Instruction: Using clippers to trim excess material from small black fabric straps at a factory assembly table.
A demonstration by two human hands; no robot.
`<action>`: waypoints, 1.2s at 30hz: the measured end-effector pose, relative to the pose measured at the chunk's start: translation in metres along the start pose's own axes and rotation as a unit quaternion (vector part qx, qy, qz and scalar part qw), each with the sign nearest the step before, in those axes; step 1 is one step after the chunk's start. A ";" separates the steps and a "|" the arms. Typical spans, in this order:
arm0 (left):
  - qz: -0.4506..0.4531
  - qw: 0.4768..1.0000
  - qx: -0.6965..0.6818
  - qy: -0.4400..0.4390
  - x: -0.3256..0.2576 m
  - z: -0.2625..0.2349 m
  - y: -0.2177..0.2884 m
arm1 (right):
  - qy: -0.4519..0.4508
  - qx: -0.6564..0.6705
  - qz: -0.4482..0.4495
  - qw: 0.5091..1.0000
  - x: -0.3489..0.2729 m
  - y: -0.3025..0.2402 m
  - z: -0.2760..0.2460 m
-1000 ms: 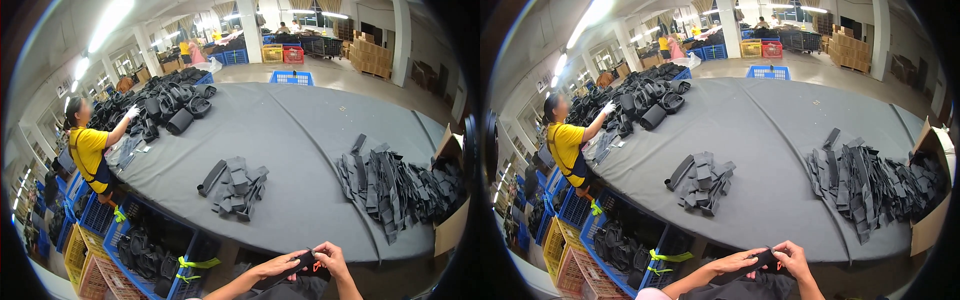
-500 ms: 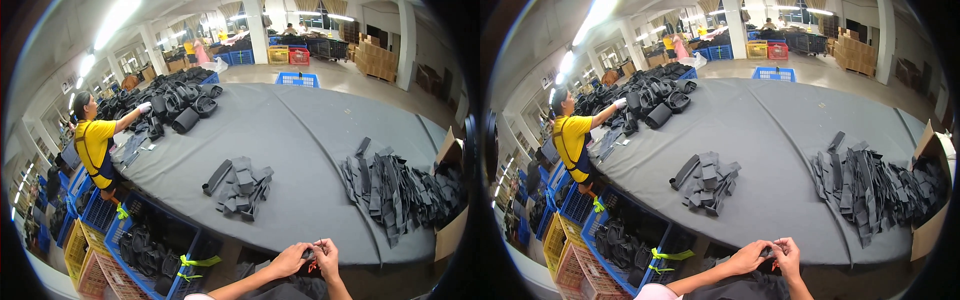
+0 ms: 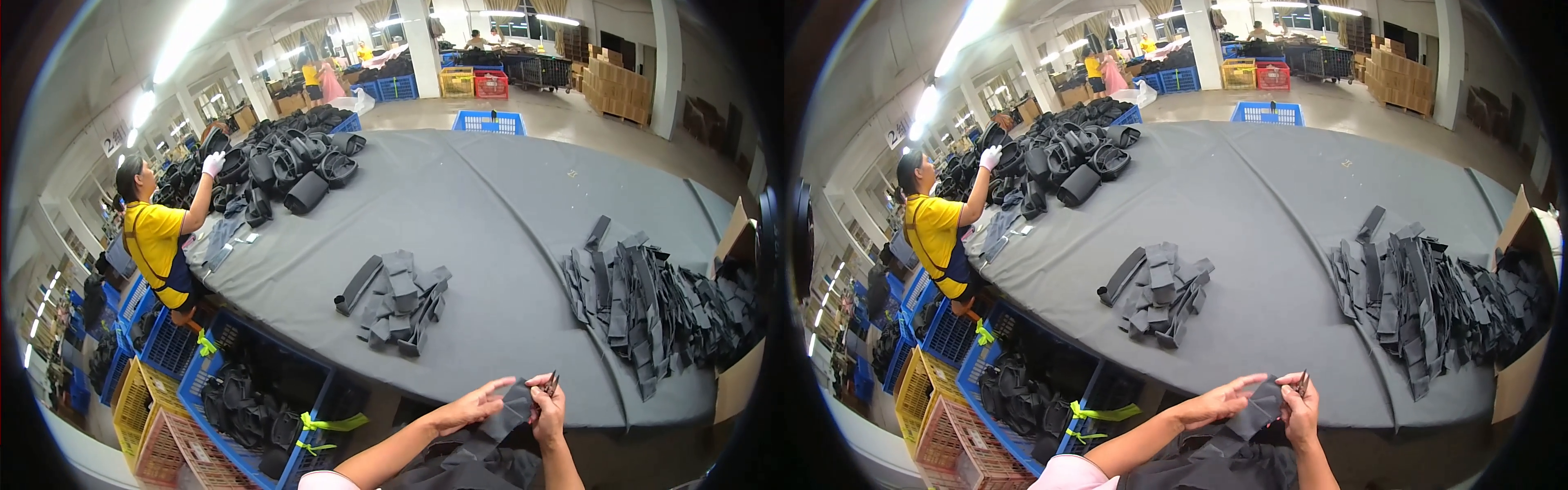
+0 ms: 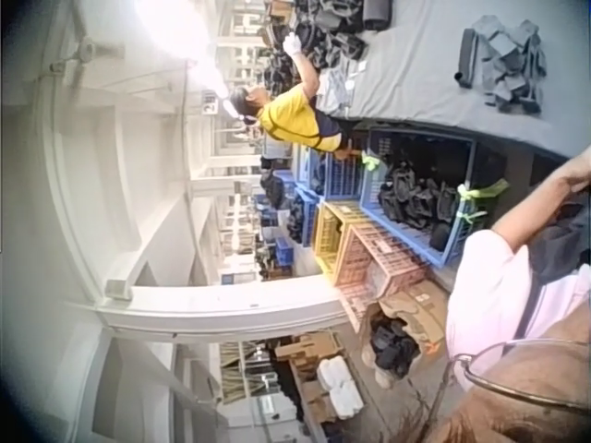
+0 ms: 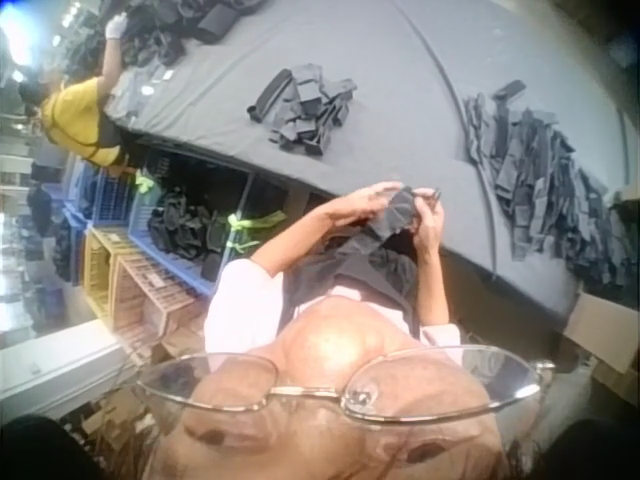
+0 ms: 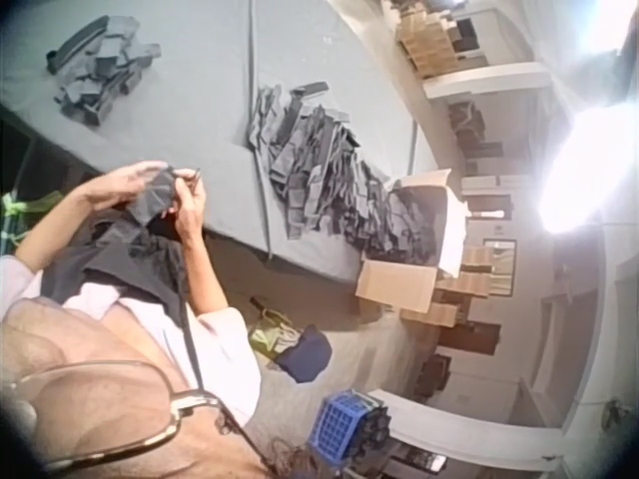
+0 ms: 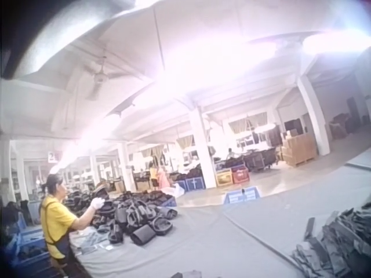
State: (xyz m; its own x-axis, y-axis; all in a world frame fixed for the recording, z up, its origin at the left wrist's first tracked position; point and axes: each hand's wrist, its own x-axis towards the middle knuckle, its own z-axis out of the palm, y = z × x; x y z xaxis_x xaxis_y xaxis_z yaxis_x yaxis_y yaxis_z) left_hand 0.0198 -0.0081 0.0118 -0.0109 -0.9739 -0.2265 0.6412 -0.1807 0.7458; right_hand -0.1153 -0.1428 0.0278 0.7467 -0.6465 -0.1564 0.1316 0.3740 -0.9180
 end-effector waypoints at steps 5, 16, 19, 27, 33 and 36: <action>-0.074 0.997 0.001 0.012 -0.003 0.018 -0.008 | -0.016 -0.006 -0.005 1.000 0.004 0.008 0.003; -0.033 0.990 0.030 0.132 -0.002 0.016 -0.035 | 0.000 -0.180 -0.021 0.983 0.018 0.026 -0.012; -0.033 0.992 0.037 0.113 -0.002 0.014 -0.038 | -0.005 -0.221 -0.032 0.975 0.016 0.030 -0.013; -0.098 0.990 -0.008 0.097 -0.009 0.017 -0.029 | 0.016 -0.158 -0.008 0.987 0.014 0.035 -0.018; -0.100 0.991 0.020 0.092 -0.007 0.016 -0.035 | 0.022 -0.146 -0.003 0.989 0.013 0.030 -0.015; -0.094 0.991 0.039 0.083 -0.001 0.022 -0.033 | 0.049 -0.213 -0.050 0.975 0.016 0.036 -0.021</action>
State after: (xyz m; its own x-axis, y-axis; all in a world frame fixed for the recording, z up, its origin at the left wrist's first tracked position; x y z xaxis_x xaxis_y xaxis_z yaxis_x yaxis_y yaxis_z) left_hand -0.0182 -0.0041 0.0010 0.0061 -0.8867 -0.4623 0.5778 -0.3742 0.7254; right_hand -0.1128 -0.1538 -0.0153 0.6753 -0.7339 -0.0731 -0.0973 0.0096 -0.9952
